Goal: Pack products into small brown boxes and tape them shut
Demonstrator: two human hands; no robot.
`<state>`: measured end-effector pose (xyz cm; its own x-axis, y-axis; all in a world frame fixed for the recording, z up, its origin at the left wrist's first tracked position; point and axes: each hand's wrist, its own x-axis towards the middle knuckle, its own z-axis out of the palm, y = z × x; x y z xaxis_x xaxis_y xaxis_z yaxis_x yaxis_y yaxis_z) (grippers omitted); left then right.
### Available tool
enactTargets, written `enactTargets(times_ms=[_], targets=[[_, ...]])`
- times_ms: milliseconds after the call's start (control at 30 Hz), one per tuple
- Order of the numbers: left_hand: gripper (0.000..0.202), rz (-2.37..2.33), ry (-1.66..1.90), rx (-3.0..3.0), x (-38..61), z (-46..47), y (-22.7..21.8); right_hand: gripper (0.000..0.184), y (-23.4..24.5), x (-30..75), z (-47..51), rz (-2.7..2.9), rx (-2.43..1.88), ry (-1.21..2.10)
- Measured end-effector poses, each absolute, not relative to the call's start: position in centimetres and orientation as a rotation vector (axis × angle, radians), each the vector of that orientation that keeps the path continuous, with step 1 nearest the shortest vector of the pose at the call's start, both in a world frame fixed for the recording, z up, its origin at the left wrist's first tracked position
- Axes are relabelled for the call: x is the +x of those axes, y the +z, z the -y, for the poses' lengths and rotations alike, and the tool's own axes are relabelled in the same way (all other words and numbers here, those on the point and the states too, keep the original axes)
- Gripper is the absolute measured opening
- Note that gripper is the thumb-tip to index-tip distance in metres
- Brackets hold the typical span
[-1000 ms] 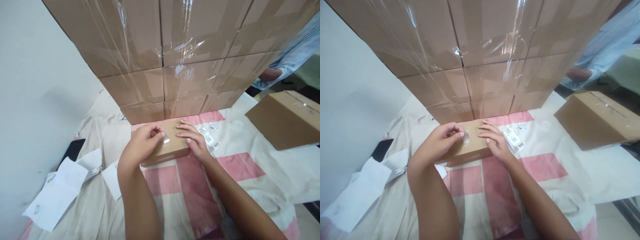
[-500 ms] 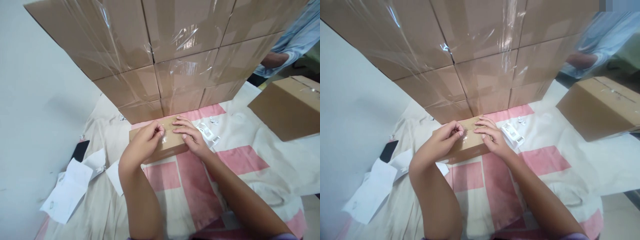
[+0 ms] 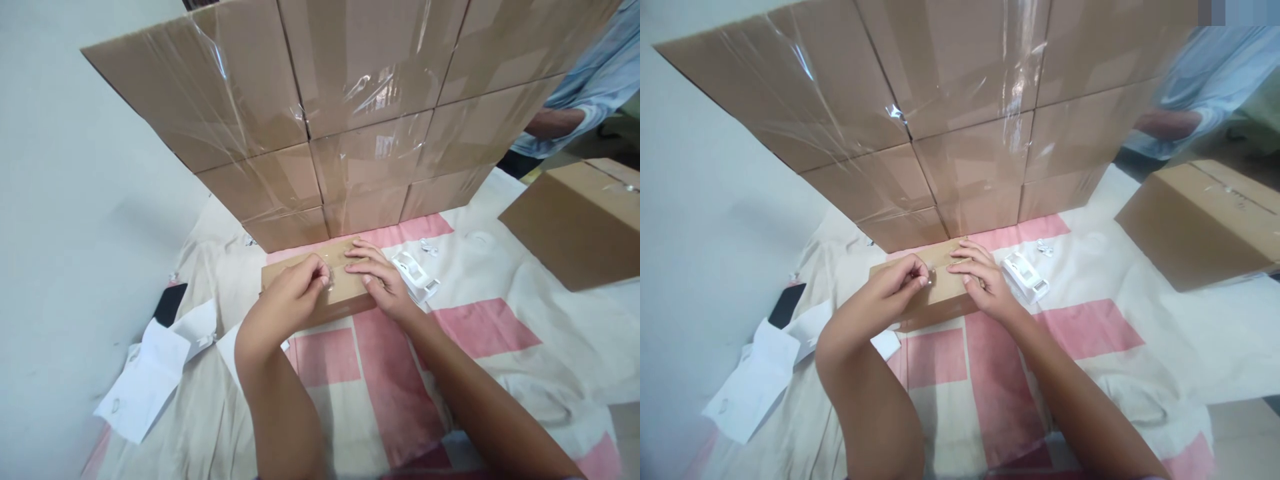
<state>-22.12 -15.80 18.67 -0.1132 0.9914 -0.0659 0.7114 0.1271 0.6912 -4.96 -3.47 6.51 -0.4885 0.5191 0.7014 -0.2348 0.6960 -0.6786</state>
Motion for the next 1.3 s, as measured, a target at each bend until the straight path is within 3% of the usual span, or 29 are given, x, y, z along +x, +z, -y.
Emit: enactTargets(times_ms=[233, 433, 833, 1000, 1133, 1300], targets=[[0.015, -1.786, 0.827, 1.549, -23.0, 16.5, 19.3, 0.025, 6.8, -4.9, 3.5, 1.885, -0.235, 0.925], [0.013, -1.894, 0.749, 1.49, -23.8, 14.4, 17.1, 0.026, 6.8, -4.9, 3.5, 1.897, -0.224, 0.92], [0.004, -2.035, 0.715, 1.466, -23.3, 14.1, 17.0, 0.028, 6.7, -4.8, 3.5, 1.91, -0.247, 0.914], [0.049, -2.175, 0.752, 1.543, -23.7, 13.9, 16.0, 0.027, 6.7, -4.9, 3.5, 1.899, -0.24, 0.92], [0.03, -2.295, 0.6, 1.567, -24.0, 13.4, 15.7, 0.027, 6.7, -4.9, 3.5, 1.89, -0.244, 0.927], [0.04, -2.196, 0.646, 1.642, -24.6, 13.4, 15.8, 0.029, 6.5, -5.0, 3.6, 1.887, -0.28, 0.913]])
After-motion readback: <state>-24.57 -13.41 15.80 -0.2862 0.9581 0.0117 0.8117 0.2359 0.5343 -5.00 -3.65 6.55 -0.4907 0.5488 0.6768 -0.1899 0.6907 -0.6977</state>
